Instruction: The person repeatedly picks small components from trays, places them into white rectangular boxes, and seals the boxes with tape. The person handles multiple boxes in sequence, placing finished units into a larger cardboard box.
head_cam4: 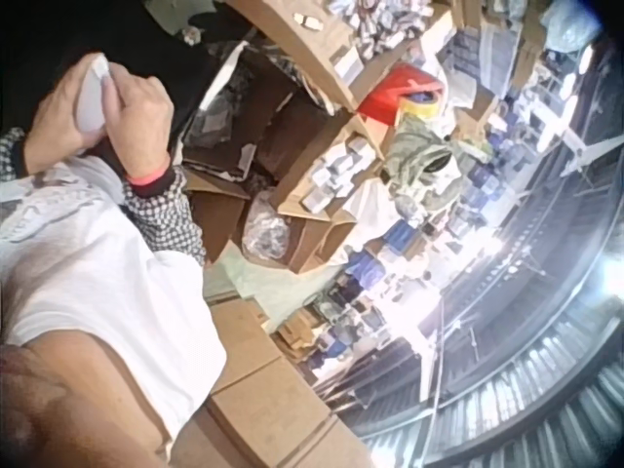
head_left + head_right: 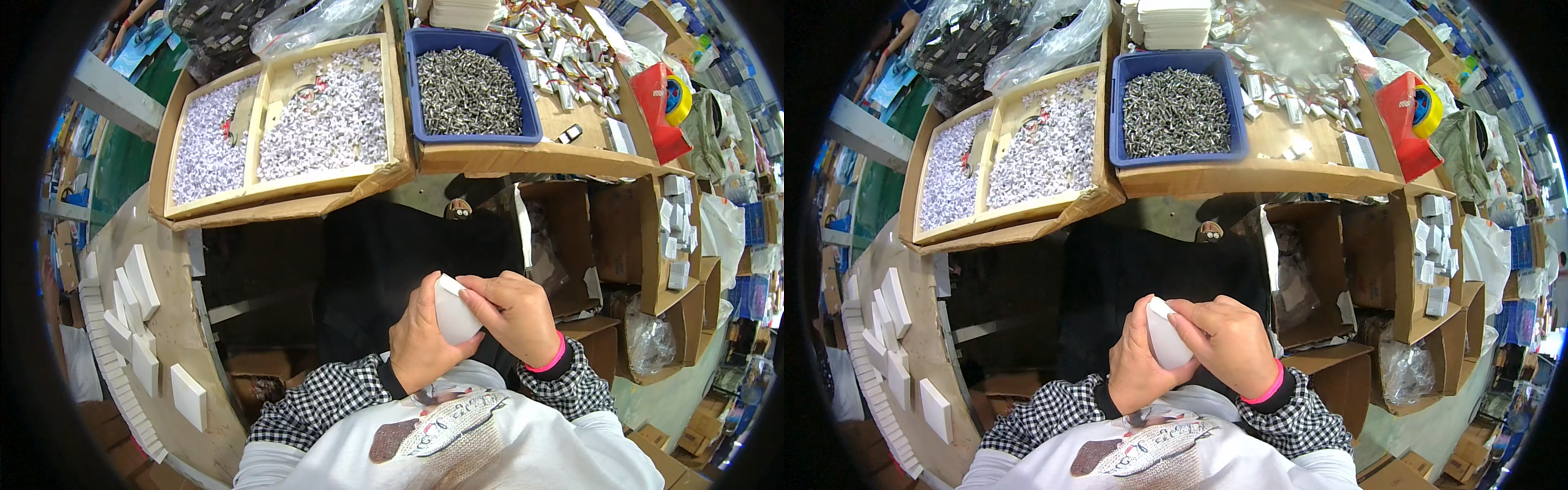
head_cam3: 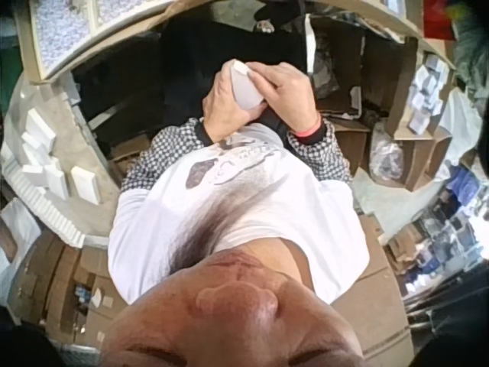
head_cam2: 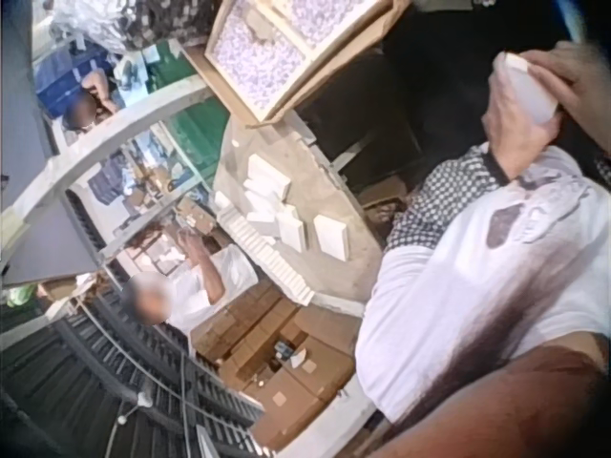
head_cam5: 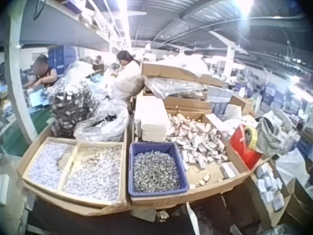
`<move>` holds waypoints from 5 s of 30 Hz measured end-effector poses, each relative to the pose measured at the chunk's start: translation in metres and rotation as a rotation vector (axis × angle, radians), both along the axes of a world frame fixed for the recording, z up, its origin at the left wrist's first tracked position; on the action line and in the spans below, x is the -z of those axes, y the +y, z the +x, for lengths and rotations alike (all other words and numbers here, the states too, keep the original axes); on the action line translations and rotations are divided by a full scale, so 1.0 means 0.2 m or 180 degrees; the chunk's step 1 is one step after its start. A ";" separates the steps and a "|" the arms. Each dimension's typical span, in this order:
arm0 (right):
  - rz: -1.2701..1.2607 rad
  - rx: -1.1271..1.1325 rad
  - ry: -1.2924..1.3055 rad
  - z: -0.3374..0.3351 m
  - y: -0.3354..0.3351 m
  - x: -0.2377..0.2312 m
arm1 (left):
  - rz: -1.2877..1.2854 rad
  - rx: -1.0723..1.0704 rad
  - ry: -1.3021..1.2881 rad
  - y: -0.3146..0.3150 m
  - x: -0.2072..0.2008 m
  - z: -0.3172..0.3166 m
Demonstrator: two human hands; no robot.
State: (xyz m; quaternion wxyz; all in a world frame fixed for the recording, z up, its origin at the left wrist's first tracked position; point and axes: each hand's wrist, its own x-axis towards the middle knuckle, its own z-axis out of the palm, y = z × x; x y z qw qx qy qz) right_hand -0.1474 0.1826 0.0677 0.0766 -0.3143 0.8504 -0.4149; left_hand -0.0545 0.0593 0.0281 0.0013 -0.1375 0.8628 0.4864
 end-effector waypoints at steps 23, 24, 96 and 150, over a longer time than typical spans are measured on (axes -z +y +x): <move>0.0182 -0.0285 0.0230 0.05 -0.02 0.00 | -0.0117 -0.0027 0.0126 -0.03 0.01 0.05; 0.0214 -0.0335 0.0245 0.06 -0.02 0.01 | -0.0009 -0.0099 0.0169 -0.02 0.01 0.05; -0.1696 0.0293 -0.2157 0.22 -0.05 0.23 | 0.2892 -0.0210 0.0521 -0.23 0.12 0.12; -0.3959 0.2357 -0.0819 -1.04 0.75 -0.02 | 0.2492 -0.0368 0.0275 -0.21 0.11 0.13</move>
